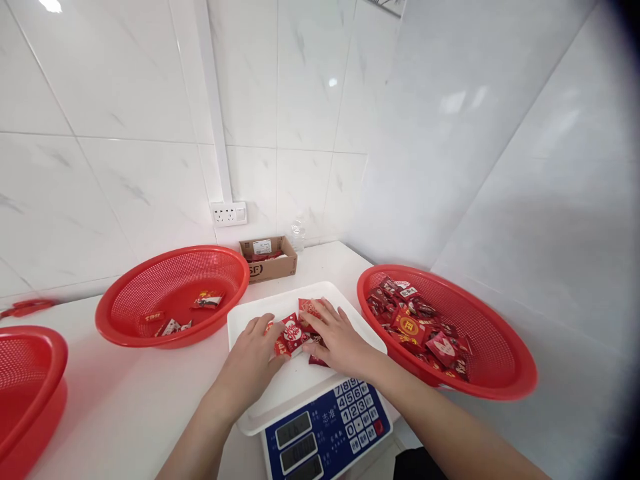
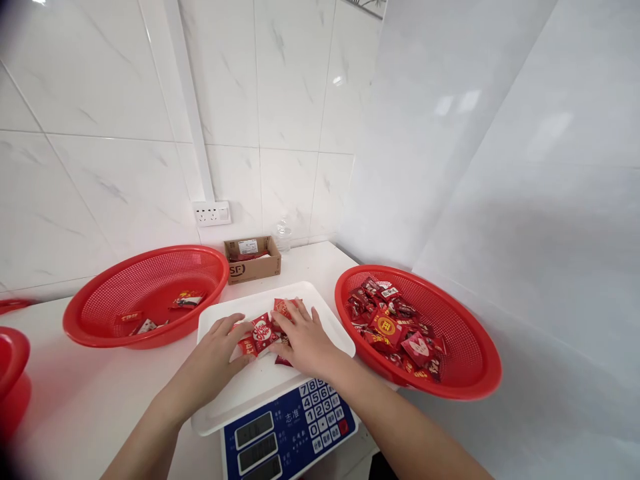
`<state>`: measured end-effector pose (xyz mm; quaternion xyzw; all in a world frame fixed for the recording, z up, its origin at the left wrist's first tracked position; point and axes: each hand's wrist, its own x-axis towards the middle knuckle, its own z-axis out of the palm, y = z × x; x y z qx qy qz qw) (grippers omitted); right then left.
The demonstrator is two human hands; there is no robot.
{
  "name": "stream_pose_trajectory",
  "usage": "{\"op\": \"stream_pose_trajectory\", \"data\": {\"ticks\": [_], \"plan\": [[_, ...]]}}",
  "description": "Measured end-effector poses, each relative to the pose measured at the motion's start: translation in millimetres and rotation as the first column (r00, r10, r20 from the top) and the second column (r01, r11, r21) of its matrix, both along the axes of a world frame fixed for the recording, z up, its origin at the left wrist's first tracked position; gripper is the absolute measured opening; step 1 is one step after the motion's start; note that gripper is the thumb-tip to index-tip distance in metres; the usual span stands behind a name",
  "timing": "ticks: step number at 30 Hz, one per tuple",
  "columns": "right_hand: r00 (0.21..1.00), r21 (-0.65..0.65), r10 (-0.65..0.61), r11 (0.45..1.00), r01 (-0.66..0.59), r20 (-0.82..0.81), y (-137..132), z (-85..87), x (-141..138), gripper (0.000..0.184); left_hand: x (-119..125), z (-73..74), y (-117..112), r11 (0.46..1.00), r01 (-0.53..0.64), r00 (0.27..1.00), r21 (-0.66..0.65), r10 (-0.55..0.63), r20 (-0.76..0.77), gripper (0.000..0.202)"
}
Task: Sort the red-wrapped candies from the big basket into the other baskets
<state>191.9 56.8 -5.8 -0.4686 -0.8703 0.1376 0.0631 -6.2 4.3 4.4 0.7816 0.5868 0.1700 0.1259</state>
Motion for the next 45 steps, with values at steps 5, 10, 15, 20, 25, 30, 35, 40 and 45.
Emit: {"op": "stream_pose_trajectory", "data": {"ticks": [5,10,15,20,25,30,35,40,45], "plan": [[0.999,-0.109,0.045,0.993,-0.045,-0.008,-2.0,0.0,12.3,0.069,-2.6,-6.2,3.0,0.992,-0.017,1.0,-0.125,0.017,0.004,0.047],[0.997,-0.059,0.06,0.996,-0.063,-0.047,-6.4,-4.9,15.7,0.066,-0.5,-2.5,0.6,0.988,0.029,0.999,-0.15,-0.024,0.033,0.046],[0.993,0.006,-0.011,1.0,0.012,-0.115,-15.1,-1.2,21.4,0.053,-6.1,5.6,-2.9,0.995,-0.006,0.999,-0.098,0.009,0.033,0.033],[0.988,0.075,-0.025,0.997,0.037,-0.15,-23.6,-0.1,24.3,0.035,-8.8,9.8,-3.9,0.99,-0.044,0.999,-0.135,0.044,0.0,0.023],[0.981,0.114,0.035,0.993,-0.014,-0.189,-24.2,-4.3,22.1,0.03,-1.5,9.2,-4.6,0.983,0.003,0.998,-0.183,0.007,0.057,0.02],[0.967,0.085,0.084,0.994,-0.065,-0.241,-24.4,-3.2,22.1,0.032,2.0,7.6,-3.9,0.988,0.025,0.998,-0.152,-0.016,0.063,0.02],[0.967,0.072,0.066,0.996,-0.049,-0.247,-27.5,1.1,22.7,0.035,-3.2,4.4,-1.3,0.995,-0.001,0.997,-0.096,0.007,0.071,0.019],[0.969,0.094,0.168,0.984,-0.153,-0.179,-29.7,3.0,11.8,0.038,-7.2,-0.8,1.9,0.998,0.014,0.996,-0.055,-0.01,0.084,0.02],[0.984,0.034,0.158,0.987,-0.156,-0.077,-32.2,3.8,-0.1,0.044,-6.7,-2.5,3.1,0.998,0.051,0.995,-0.047,-0.047,0.084,0.022]]}}
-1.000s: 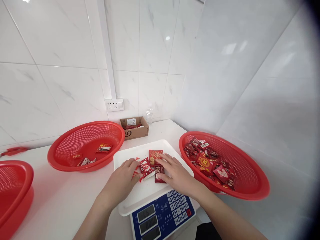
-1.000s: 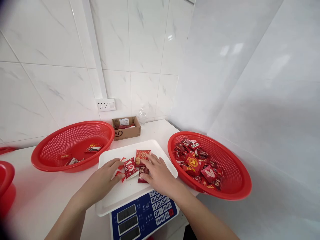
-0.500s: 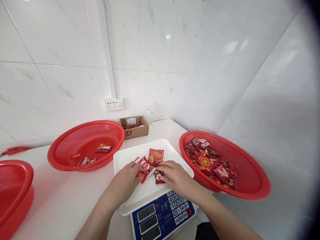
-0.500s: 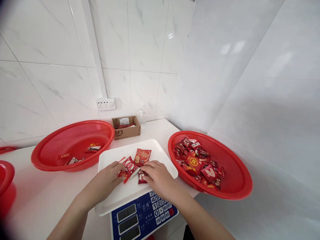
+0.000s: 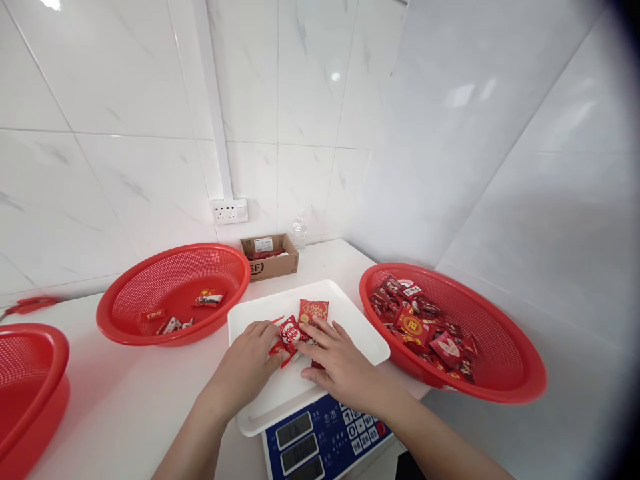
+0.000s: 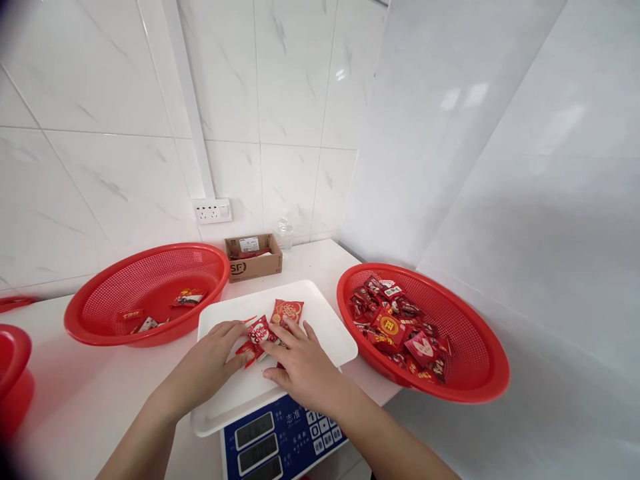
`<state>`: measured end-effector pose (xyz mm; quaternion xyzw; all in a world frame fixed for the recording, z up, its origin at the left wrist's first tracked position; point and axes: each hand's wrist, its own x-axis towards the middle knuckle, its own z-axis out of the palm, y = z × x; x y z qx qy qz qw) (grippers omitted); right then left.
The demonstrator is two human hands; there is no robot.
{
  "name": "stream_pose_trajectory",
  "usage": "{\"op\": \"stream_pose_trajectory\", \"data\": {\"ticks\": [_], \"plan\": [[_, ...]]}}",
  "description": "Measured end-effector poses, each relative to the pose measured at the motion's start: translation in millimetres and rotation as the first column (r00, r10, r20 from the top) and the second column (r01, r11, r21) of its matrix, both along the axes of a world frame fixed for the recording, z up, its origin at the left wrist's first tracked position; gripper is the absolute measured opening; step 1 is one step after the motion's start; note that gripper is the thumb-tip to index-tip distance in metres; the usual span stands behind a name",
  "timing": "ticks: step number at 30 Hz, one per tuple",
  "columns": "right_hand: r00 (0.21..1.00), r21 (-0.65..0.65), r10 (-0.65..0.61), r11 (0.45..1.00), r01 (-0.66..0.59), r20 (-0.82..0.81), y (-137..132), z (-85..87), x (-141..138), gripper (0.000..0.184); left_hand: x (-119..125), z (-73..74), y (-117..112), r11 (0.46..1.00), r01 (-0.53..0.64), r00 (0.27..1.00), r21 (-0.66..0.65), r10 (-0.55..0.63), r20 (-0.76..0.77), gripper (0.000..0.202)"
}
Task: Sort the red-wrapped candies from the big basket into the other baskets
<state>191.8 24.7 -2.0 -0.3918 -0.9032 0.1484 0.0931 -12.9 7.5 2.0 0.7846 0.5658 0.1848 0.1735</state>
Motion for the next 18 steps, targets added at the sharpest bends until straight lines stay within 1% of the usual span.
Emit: {"op": "stream_pose_trajectory", "data": {"ticks": [4,7,11,18], "plan": [[0.999,-0.019,-0.03,0.999,0.031,0.021,-0.3,0.9,-2.3,0.044,0.0,-1.0,0.1,1.0,-0.001,1.0,0.02,0.001,-0.01,0.029],[0.998,-0.022,-0.051,0.998,0.052,0.024,1.2,-0.1,-1.8,0.045,0.5,-1.1,-0.2,1.0,-0.005,0.999,-0.004,0.005,-0.035,0.029],[0.999,-0.03,-0.045,0.999,0.045,0.009,1.8,-1.3,-0.2,0.046,2.0,-1.2,-0.1,0.999,-0.022,0.998,-0.024,0.02,-0.059,0.03],[0.995,-0.077,-0.072,0.994,0.077,0.065,0.3,2.1,2.7,0.049,3.0,-1.1,1.3,0.997,-0.032,0.993,-0.069,0.024,-0.112,0.036]]}}
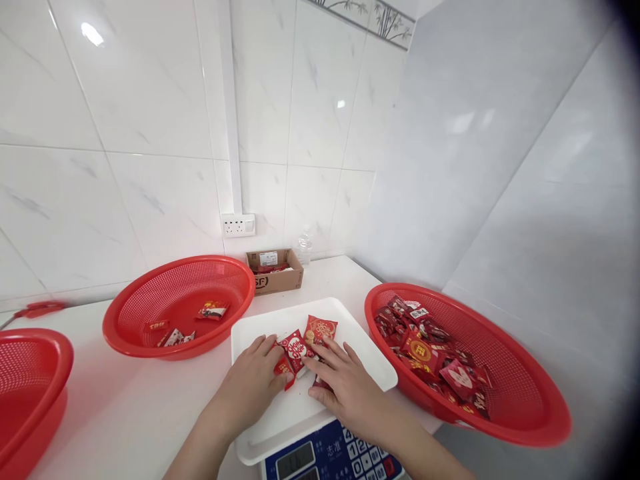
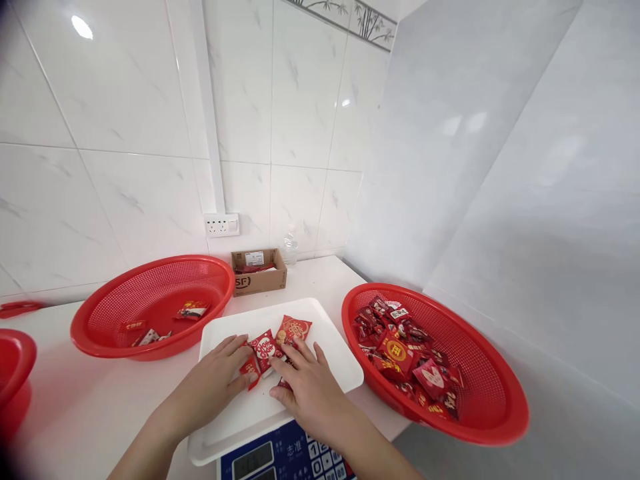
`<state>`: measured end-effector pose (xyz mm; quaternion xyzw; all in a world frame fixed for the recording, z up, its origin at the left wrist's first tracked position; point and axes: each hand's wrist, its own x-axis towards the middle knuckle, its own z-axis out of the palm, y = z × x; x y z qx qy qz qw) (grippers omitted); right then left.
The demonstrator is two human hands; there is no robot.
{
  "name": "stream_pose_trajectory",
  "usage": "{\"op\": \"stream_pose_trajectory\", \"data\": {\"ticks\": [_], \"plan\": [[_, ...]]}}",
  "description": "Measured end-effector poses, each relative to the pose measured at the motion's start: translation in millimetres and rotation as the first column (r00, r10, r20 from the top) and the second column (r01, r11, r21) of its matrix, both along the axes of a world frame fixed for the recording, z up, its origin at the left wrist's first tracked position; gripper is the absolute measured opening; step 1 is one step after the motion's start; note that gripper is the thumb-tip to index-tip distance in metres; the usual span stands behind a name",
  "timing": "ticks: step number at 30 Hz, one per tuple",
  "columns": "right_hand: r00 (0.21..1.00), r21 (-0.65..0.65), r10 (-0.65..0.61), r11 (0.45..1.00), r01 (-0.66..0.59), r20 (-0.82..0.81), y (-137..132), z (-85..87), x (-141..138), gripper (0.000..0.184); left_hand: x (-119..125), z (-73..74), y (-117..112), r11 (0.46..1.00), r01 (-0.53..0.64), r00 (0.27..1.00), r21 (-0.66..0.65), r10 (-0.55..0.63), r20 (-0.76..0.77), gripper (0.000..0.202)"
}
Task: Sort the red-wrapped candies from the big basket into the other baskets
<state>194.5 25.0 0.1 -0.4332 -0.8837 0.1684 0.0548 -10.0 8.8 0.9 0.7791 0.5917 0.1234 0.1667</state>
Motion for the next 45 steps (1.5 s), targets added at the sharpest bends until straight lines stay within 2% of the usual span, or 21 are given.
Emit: {"op": "stream_pose_trajectory", "data": {"ticks": [9,18,26,35,37,40,42,45], "plan": [[1.0,0.011,-0.019,1.0,0.018,0.023,-0.3,-3.0,-1.9,0.051,2.6,0.6,-1.1,0.999,-0.001,1.0,0.055,0.001,-0.003,0.031],[0.999,0.016,-0.02,1.0,0.02,0.04,1.3,1.0,-12.8,0.053,0.7,-1.8,0.0,0.996,-0.008,0.999,0.087,0.011,-0.035,0.037],[1.0,0.112,-0.018,0.994,0.019,-0.01,5.5,-2.1,-10.8,0.049,0.4,-3.1,0.8,0.995,-0.001,0.999,0.101,0.006,-0.054,0.039],[0.998,0.197,-0.017,0.98,0.03,-0.065,9.2,-8.0,-18.0,0.043,1.1,-0.8,-2.0,0.996,-0.017,1.0,0.085,0.015,0.022,0.036],[0.995,0.204,-0.035,0.978,0.054,-0.095,13.1,-6.8,-11.8,0.041,0.9,0.6,-2.9,0.996,-0.027,0.999,0.09,0.023,0.039,0.031],[0.982,0.204,-0.137,0.966,0.162,-0.13,17.9,-3.7,1.5,0.035,1.3,3.4,-3.7,0.995,-0.062,0.994,0.075,0.055,0.09,0.025],[0.972,0.185,-0.194,0.958,0.217,-0.136,18.3,-2.1,9.0,0.031,2.0,4.7,-3.7,0.996,-0.082,0.988,0.02,0.078,0.13,0.022],[0.971,0.131,-0.197,0.968,0.215,-0.139,15.0,-1.5,13.3,0.025,3.4,5.0,-3.7,0.995,-0.081,0.982,-0.06,0.09,0.165,0.021]]}}
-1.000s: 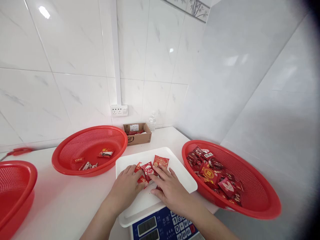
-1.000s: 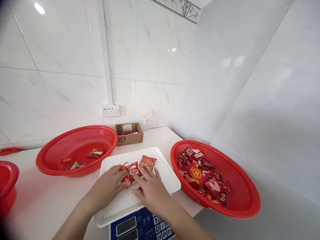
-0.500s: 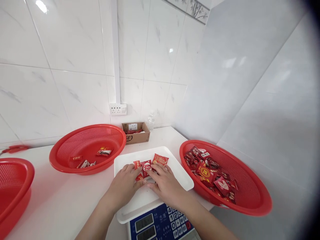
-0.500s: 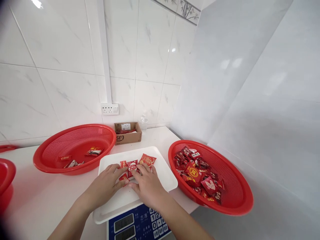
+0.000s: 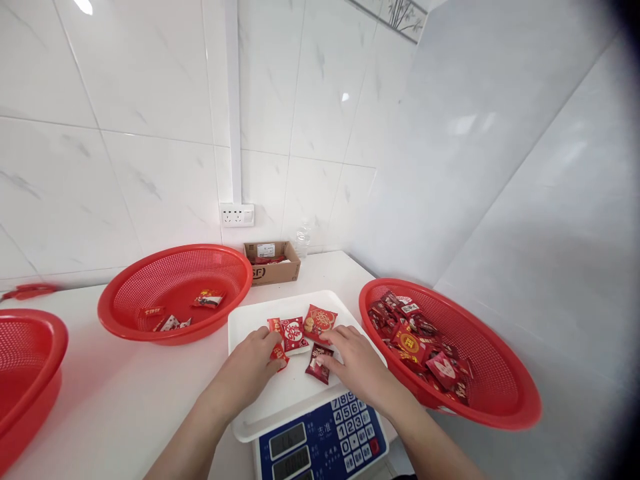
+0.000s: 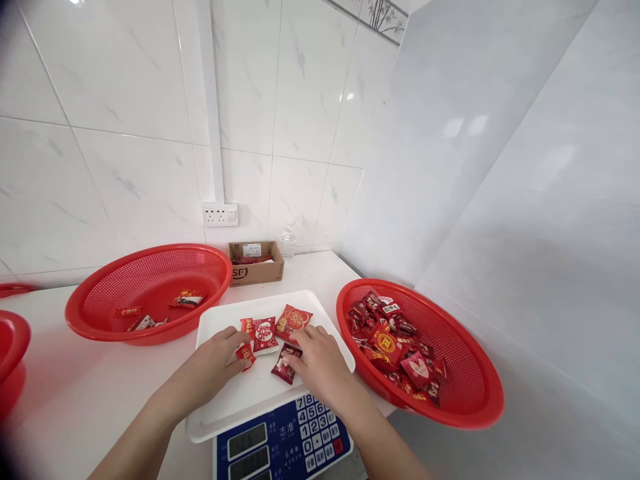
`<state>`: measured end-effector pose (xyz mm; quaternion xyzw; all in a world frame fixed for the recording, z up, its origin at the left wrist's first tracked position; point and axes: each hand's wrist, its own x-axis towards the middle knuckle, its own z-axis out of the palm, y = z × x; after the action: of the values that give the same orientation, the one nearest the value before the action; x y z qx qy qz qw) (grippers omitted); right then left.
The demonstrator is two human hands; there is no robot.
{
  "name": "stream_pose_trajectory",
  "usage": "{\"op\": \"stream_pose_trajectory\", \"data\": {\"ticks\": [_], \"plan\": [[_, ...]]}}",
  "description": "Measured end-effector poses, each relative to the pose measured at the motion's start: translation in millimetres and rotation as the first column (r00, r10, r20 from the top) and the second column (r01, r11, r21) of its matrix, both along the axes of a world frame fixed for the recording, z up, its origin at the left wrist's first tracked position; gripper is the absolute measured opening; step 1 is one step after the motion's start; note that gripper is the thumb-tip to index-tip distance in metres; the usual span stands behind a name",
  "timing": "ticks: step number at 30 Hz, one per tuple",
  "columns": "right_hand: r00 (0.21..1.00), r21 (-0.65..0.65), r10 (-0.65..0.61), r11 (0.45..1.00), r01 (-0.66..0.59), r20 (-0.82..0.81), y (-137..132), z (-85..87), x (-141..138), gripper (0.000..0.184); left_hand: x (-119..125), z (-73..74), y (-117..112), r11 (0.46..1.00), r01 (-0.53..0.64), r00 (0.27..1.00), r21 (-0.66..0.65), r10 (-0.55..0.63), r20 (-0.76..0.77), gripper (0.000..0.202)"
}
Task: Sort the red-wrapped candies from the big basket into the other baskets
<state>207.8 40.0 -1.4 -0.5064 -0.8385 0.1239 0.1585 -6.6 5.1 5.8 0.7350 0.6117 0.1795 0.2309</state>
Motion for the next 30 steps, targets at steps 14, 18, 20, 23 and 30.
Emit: {"op": "stream_pose_trajectory", "data": {"ticks": [14,18,20,23,30], "plan": [[0.943,-0.234,0.057,0.962,-0.14,-0.327,-5.1,0.0,-8.0,0.028,8.0,0.3,-0.1,0.993,0.111,0.994,0.027,-0.111,0.003,0.017],[0.947,-0.128,0.085,0.983,-0.13,-0.31,-0.5,-5.6,-3.6,0.034,9.6,0.3,0.1,0.995,0.092,0.995,0.045,-0.091,-0.032,0.015],[0.963,-0.026,0.076,0.996,-0.086,-0.257,3.8,-8.1,-0.3,0.035,9.6,1.6,-0.4,0.994,0.084,0.996,0.076,-0.08,-0.049,0.017],[0.99,0.071,0.018,0.997,-0.008,-0.143,11.5,-9.9,4.4,0.036,9.0,2.9,-1.2,0.992,0.055,0.997,0.116,-0.047,-0.065,0.023],[0.999,-0.053,-0.011,0.999,0.009,-0.03,14.6,-14.0,4.1,0.048,7.8,-0.8,0.3,0.995,0.073,0.994,0.074,-0.067,-0.083,0.032]]}}
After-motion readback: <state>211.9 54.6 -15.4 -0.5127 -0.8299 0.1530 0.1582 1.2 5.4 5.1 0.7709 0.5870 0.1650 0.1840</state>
